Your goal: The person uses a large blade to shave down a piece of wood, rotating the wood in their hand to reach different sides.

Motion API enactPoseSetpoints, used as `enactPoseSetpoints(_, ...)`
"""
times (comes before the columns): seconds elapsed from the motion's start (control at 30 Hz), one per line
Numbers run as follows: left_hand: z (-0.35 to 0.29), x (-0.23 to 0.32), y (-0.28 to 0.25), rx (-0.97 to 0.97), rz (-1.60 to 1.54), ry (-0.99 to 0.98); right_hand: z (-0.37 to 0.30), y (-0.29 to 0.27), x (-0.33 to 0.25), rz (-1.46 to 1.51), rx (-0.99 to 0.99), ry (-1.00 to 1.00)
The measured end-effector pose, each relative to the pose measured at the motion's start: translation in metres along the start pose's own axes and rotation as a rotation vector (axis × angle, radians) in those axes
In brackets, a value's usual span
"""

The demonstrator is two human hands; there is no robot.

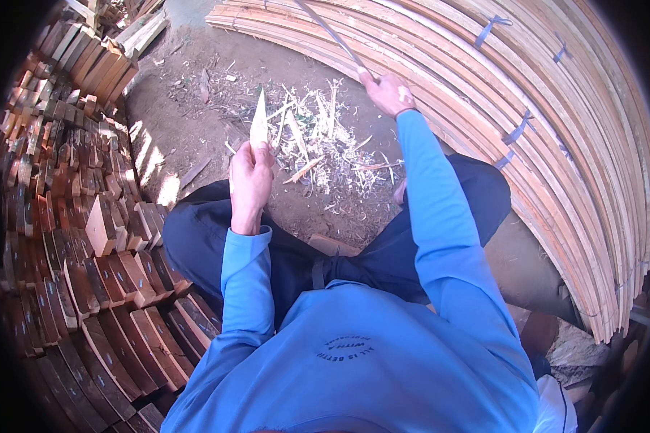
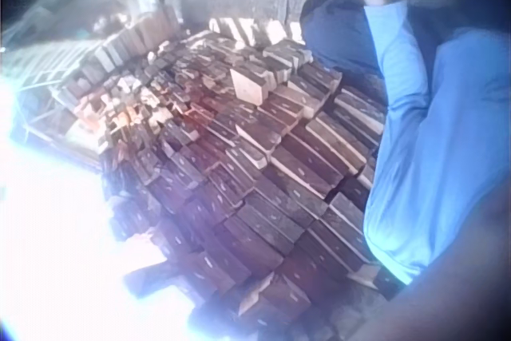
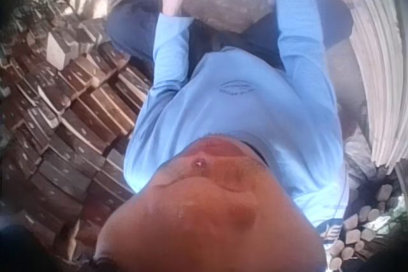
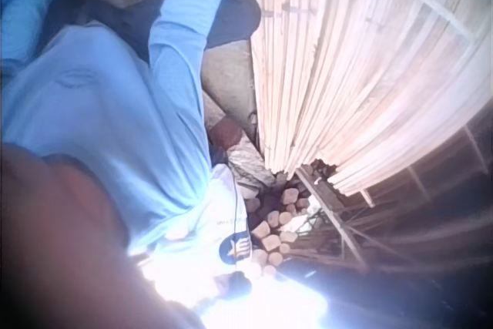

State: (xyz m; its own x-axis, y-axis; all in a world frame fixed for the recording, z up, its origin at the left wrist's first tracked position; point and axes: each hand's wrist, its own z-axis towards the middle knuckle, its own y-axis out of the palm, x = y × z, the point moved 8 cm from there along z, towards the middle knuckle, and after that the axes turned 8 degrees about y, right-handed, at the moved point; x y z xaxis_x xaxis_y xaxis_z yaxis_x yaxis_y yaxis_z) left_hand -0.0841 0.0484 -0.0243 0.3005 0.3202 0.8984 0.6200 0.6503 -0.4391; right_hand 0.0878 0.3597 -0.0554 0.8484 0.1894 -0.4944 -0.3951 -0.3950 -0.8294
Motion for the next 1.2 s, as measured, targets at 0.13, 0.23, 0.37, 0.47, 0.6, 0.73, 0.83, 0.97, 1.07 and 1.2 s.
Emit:
enactPoseSetpoints(0.13, 0.003, 0.004, 0.009, 0.007, -0.025, 0.051, -0.037, -0.024, -0.002, -0.022, -0.017, -0.103)
enactPoseSetpoints(0.23, 0.000, 0.019, 0.003, 0.047, -0.006, 0.026, -0.071, -0.007, 0.000, -0.001, -0.049, -0.130)
enactPoseSetpoints(0.37, 0.000, 0.015, 0.004, 0.093, 0.032, 0.077, -0.124, -0.006, -0.015, 0.017, -0.058, -0.300)
enactPoseSetpoints(0.47, 0.002, 0.018, 0.005, 0.080, 0.073, 0.083, -0.150, -0.002, -0.016, -0.013, -0.073, -0.338)
enactPoseSetpoints(0.6, 0.003, 0.011, 0.003, 0.103, 0.063, 0.072, -0.169, 0.003, -0.017, -0.115, -0.100, -0.340)
enactPoseSetpoints(0.73, 0.001, 0.005, 0.001, 0.138, 0.167, 0.152, -0.170, 0.010, -0.014, -0.183, -0.103, -0.306)
enactPoseSetpoints(0.83, -0.001, 0.016, 0.005, 0.053, 0.172, 0.144, -0.161, 0.012, -0.012, -0.225, -0.053, -0.278)
enactPoseSetpoints(0.97, -0.001, 0.015, 0.005, 0.058, 0.165, 0.174, -0.143, 0.016, -0.032, -0.257, -0.079, -0.257)
enactPoseSetpoints(1.07, 0.003, 0.009, 0.005, 0.078, 0.129, 0.099, -0.133, 0.019, -0.050, -0.274, 0.013, -0.286)
enactPoseSetpoints(1.2, -0.022, 0.030, 0.026, -0.090, 0.123, 0.247, -0.076, 0.022, -0.042, -0.141, 0.088, -0.132)
